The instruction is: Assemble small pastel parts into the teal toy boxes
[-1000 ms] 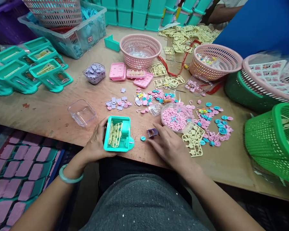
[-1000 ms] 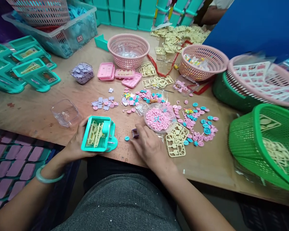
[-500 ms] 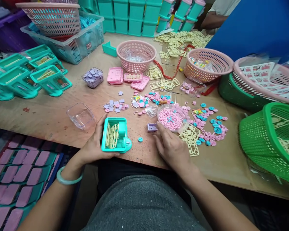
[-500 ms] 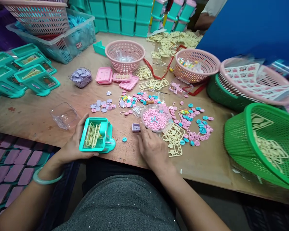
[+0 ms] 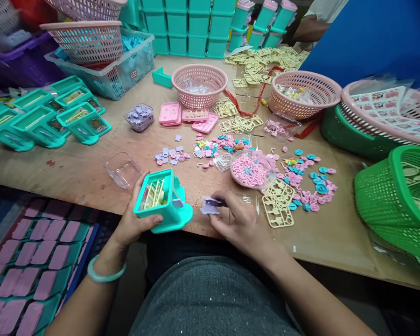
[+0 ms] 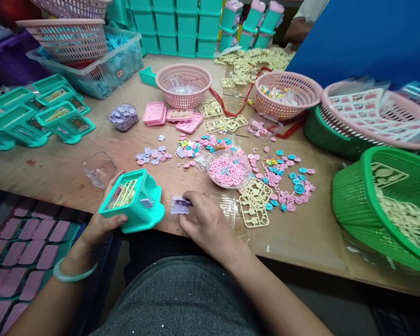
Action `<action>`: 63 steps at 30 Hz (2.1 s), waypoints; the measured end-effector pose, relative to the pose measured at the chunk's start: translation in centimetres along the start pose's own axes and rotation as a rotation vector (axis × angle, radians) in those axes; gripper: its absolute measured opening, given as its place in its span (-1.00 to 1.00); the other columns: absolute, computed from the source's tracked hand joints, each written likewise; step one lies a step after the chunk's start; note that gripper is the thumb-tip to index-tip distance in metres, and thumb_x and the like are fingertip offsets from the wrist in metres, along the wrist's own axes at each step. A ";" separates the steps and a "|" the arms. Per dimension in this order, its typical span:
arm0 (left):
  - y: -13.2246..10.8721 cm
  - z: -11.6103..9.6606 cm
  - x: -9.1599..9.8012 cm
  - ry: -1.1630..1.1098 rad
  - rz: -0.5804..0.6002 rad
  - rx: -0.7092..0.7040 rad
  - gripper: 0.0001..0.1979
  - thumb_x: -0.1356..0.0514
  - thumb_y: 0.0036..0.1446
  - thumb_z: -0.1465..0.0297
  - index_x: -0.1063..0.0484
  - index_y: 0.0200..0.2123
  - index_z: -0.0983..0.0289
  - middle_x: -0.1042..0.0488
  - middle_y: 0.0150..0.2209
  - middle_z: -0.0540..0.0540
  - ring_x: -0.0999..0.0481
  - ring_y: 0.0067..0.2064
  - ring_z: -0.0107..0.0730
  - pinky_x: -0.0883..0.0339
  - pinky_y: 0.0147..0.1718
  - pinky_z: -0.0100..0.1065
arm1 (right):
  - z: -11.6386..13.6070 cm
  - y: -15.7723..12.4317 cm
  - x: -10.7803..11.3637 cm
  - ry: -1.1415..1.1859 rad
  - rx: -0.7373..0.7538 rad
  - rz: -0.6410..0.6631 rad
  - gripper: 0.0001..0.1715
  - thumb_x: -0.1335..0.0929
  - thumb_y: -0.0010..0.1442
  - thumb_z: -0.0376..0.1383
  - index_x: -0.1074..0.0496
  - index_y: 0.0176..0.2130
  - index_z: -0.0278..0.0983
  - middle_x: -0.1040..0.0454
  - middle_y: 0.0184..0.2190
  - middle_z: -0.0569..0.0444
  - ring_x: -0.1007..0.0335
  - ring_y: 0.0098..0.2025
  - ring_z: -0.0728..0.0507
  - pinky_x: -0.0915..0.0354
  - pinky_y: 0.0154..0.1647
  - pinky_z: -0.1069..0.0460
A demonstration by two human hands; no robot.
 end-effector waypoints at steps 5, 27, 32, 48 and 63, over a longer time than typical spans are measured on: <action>-0.2 -0.2 -0.7 -0.003 0.023 0.038 0.12 -0.46 -0.09 0.07 0.08 0.42 0.03 -0.36 0.24 0.26 -0.43 0.22 0.18 -0.42 0.14 0.08 | 1.2 0.8 -0.6 0.155 -0.020 0.009 -0.80 -0.35 0.21 -0.41 -0.39 -0.13 -0.24 -0.52 -0.27 0.03 -0.47 -0.24 -0.12 -0.41 -0.22 -0.03; -0.2 -0.1 -2.1 0.004 -0.045 0.170 0.19 -0.53 -0.23 0.16 0.04 0.39 0.11 -0.25 0.31 0.29 -0.26 0.32 0.30 -0.21 0.27 0.23 | -0.9 0.4 -2.6 0.396 -0.128 0.113 -0.65 -0.42 0.26 -0.29 -0.43 0.05 -0.20 -0.58 -0.07 0.00 -0.53 -0.05 -0.15 -0.46 -0.03 -0.10; -0.2 -0.3 -2.4 0.005 -0.042 0.123 0.19 -0.53 -0.23 0.16 0.04 0.40 0.08 -0.27 0.29 0.28 -0.30 0.30 0.28 -0.30 0.22 0.20 | 0.3 -0.3 -2.2 0.326 0.006 0.076 -0.55 -0.40 0.29 -0.37 -0.39 0.15 -0.16 -0.55 -0.04 0.00 -0.49 -0.01 -0.14 -0.46 0.01 -0.10; -1.7 0.2 -2.8 0.241 -0.073 -0.033 0.30 -0.52 -0.28 0.05 0.12 0.44 0.03 -0.16 0.36 0.27 -0.26 0.32 0.33 -0.20 0.27 0.32 | 1.6 -2.1 -2.5 0.230 0.010 -0.031 -0.37 -0.35 0.30 -0.46 -0.28 0.29 -0.13 -0.55 0.00 -0.04 -0.50 0.05 -0.17 -0.51 0.04 -0.09; -1.9 1.0 -2.6 0.251 -0.019 -0.055 0.39 -0.56 -0.36 0.08 0.18 0.45 -0.03 -0.03 0.43 0.25 -0.18 0.36 0.30 -0.18 0.30 0.25 | -0.5 -3.3 -4.7 0.528 -0.167 0.020 -0.40 -0.40 0.31 -0.36 -0.35 0.27 0.03 -0.55 0.08 0.05 -0.52 0.07 -0.15 -0.46 0.17 -0.15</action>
Point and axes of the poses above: each hand's wrist, its own y-axis towards the middle knuckle, its own x-axis out of the back of the hand, z = x × y, the point moved 8 cm from there along y, towards the middle knuckle
